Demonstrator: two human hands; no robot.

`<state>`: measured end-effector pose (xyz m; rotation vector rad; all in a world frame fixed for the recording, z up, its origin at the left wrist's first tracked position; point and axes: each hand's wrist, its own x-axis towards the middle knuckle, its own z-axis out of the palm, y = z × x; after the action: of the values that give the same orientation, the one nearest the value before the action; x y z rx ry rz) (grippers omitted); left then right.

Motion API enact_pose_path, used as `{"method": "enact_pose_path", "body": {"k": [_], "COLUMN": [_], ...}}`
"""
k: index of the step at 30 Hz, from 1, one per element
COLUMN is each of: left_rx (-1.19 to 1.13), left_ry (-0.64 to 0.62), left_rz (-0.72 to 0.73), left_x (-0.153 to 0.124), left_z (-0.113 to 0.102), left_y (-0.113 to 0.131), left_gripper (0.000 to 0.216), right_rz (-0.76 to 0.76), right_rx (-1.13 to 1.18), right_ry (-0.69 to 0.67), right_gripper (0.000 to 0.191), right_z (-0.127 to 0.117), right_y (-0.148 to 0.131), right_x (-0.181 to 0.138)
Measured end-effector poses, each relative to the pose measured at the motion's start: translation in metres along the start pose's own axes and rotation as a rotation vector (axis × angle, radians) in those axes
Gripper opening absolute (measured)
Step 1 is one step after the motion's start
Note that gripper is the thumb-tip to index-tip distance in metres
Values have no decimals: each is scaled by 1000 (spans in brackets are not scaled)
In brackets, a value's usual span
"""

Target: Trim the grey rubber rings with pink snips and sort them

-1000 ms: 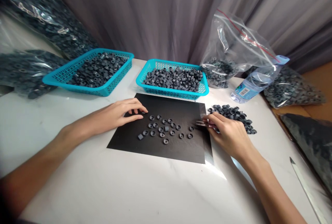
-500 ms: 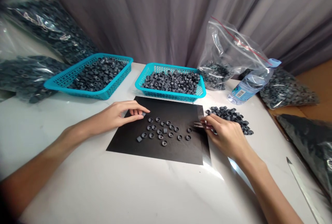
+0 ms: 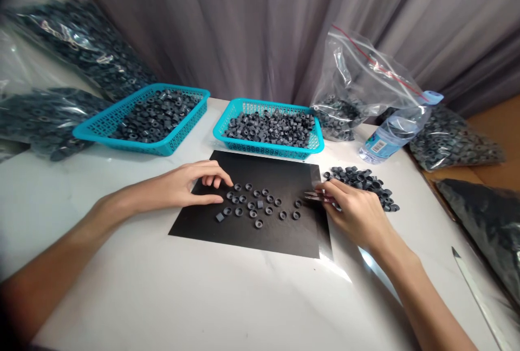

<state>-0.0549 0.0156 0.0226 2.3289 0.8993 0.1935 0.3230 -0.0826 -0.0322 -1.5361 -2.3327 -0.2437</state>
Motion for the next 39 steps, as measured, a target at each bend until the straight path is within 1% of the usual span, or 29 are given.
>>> {"method": "enact_pose_path", "body": {"k": [2, 4, 6, 8, 10, 11, 13, 15, 16, 20, 21, 23, 26, 29, 32, 34, 37, 39], "left_rx": [-19, -46, -59, -34, 18, 37, 47, 21, -1, -44, -39, -30, -38, -42, -59, -68, -94, -167], "left_ry": [2, -10, -62, -118, -137, -136, -138, -140, -127, -33, -17, -2, 17, 33, 47, 58, 71, 98], "left_rz": [-23, -62, -86, -76, -49, -42, -37, -20, -6, 2, 4, 31, 78, 109, 132, 110, 17, -42], "left_x": [-3, -7, -11, -13, -12, -11, -9, -8, -7, -6, -4, -1, 4, 7, 8, 7, 3, 1], "left_z": [-3, -6, -7, -6, -2, 1, 4, 4, 3, -3, -3, 0, 7, 13, 13, 9, 1, -2], "left_y": [1, 1, -1, -4, -7, -8, -11, -13, -13, -11, -10, -10, -11, -14, -14, -11, -5, 0], "left_gripper": [27, 33, 50, 76, 100, 108, 112, 105, 97, 45, 35, 25, 23, 22, 19, 19, 22, 23], "right_rz": [13, 37, 72, 104, 118, 118, 122, 136, 146, 191, 199, 205, 195, 197, 200, 195, 200, 210], "right_rx": [32, 72, 121, 180, 234, 253, 273, 284, 288, 287, 282, 269, 249, 230, 211, 201, 177, 152], "right_ry": [-16, -46, -67, -56, -25, -7, 11, 3, -9, -46, -45, -35, -26, -45, -54, -51, -55, -61], "right_gripper": [20, 19, 18, 18, 20, 20, 22, 24, 25, 27, 27, 26, 26, 26, 26, 26, 27, 27], "right_z": [0, 0, 1, 3, 6, 8, 10, 12, 13, 13, 13, 13, 12, 11, 11, 11, 9, 8], "right_y": [-2, -5, -8, -10, -11, -12, -14, -18, -20, -27, -27, -26, -23, -22, -22, -22, -22, -22], "right_x": [0, 1, 3, 5, 6, 7, 8, 8, 8, 7, 7, 7, 6, 5, 4, 5, 5, 6]}}
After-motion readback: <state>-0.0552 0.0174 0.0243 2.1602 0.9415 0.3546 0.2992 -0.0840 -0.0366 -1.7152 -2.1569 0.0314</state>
